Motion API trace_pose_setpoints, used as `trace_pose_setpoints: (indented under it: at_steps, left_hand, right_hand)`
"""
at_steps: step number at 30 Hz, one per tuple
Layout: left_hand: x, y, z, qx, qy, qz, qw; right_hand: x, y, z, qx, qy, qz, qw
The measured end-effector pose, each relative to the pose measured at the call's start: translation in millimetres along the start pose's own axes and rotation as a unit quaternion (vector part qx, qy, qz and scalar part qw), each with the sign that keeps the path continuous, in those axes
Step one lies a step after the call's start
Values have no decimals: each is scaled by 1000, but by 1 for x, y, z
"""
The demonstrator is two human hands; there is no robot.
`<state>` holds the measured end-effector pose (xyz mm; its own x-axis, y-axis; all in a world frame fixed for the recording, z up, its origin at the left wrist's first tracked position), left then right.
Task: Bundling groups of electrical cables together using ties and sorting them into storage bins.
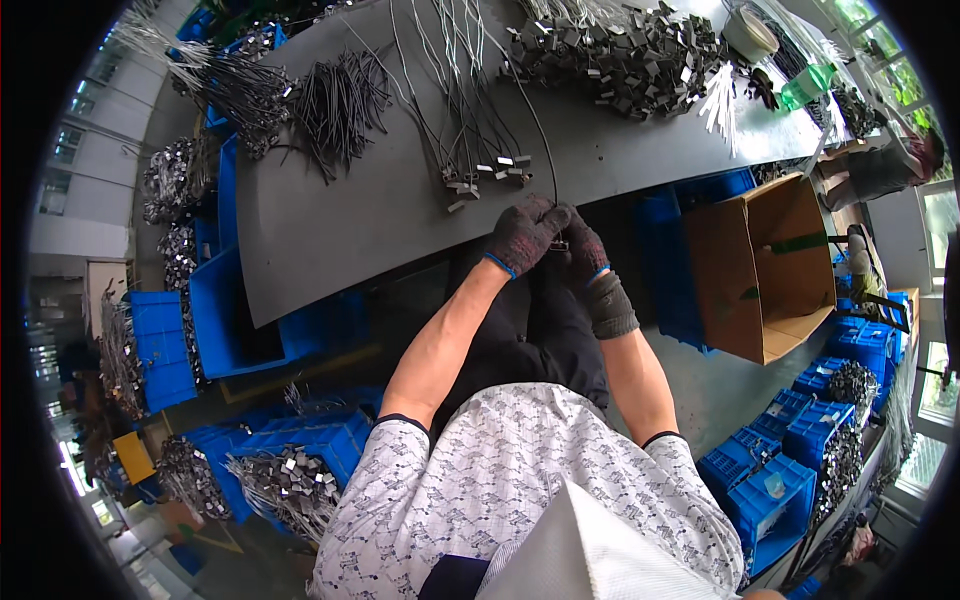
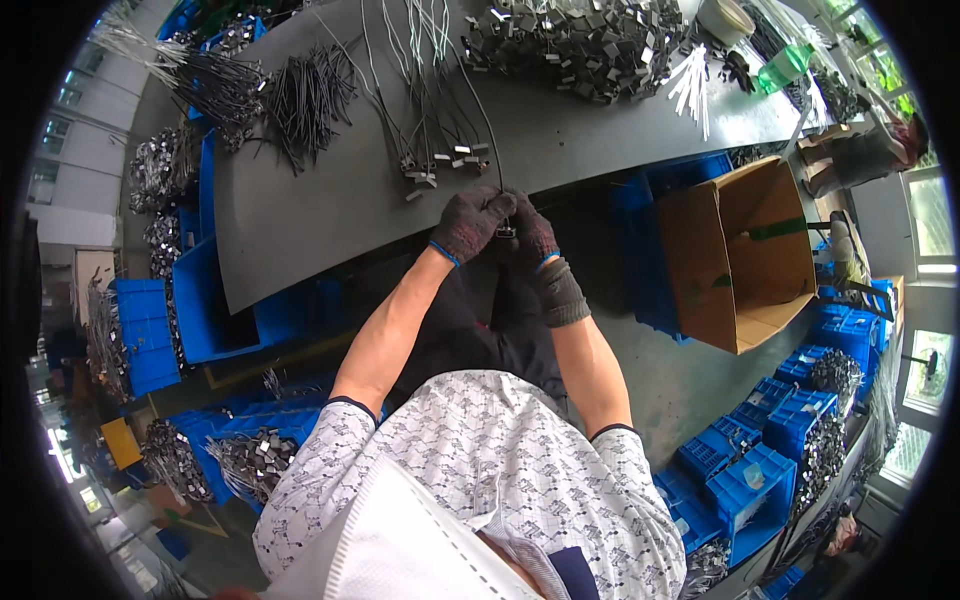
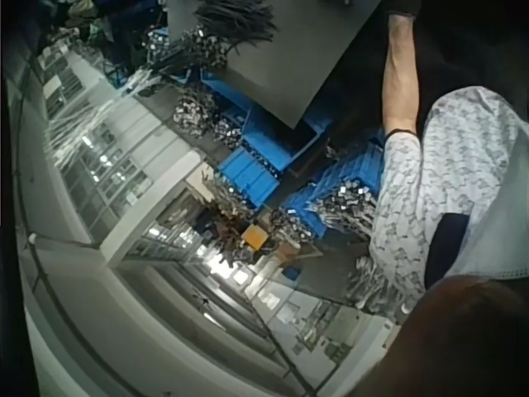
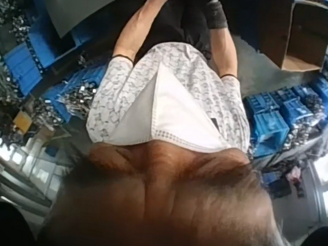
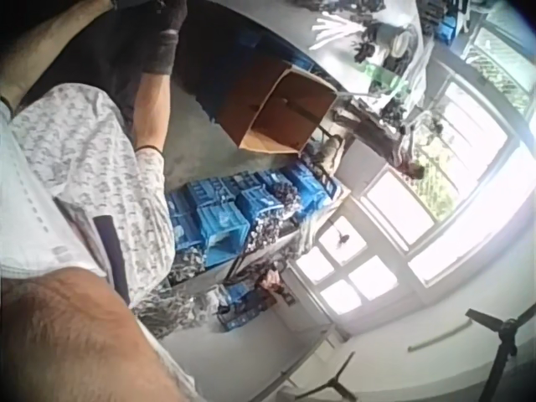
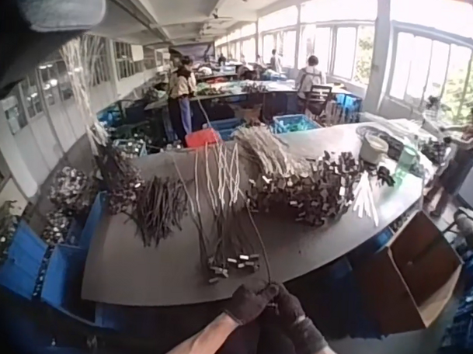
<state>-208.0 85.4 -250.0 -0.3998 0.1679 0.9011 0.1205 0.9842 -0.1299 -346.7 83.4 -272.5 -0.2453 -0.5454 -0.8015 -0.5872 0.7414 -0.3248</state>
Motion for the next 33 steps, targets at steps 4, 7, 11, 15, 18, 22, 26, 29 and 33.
trace_pose_setpoints:
  at_steps: [4,7,11,15,18,22,26,29,33]
  left_hand:
    - [-29,-37,-45,-27,-59,-52,997]
    - [-60,-49,-99,58,-31,-76,995]
    - [-124,-22,-164,176,-159,-140,962]
    - [-189,23,-249,375,-389,-319,778]
    - [-232,44,-298,364,-327,-447,749]
    - [-269,34,-324,269,-363,-488,747]
    - [-298,29,-337,255,-295,-513,764]
    - [-300,25,-345,256,-304,-484,779]
    - [-298,41,-358,296,-256,-486,782]
  right_hand:
    - [55,-35,-1,18,-103,118,987]
    - [101,-51,-27,119,-247,406,872]
    - [113,-114,-71,140,-50,358,922]
    - [135,-195,-96,209,355,177,894]
    - [200,-252,-95,130,253,281,917]
    - [225,-280,-81,199,127,264,935]
    - [211,-246,-72,176,58,348,919]
    - [200,-177,-47,192,-307,362,859]
    - [143,-96,-31,-110,-69,99,987]
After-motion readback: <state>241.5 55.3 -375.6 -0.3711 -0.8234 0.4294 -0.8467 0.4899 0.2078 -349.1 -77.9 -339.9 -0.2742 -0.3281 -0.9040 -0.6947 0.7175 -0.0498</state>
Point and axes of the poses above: each hand's wrist, its own y-axis away from the middle knuckle, its own z-axis out of the palm, x = y × z, the point moved 5 cm from there along -y, towards the middle knuckle, and after that the axes turned 7 degrees about -x, right-handed, at the moved point
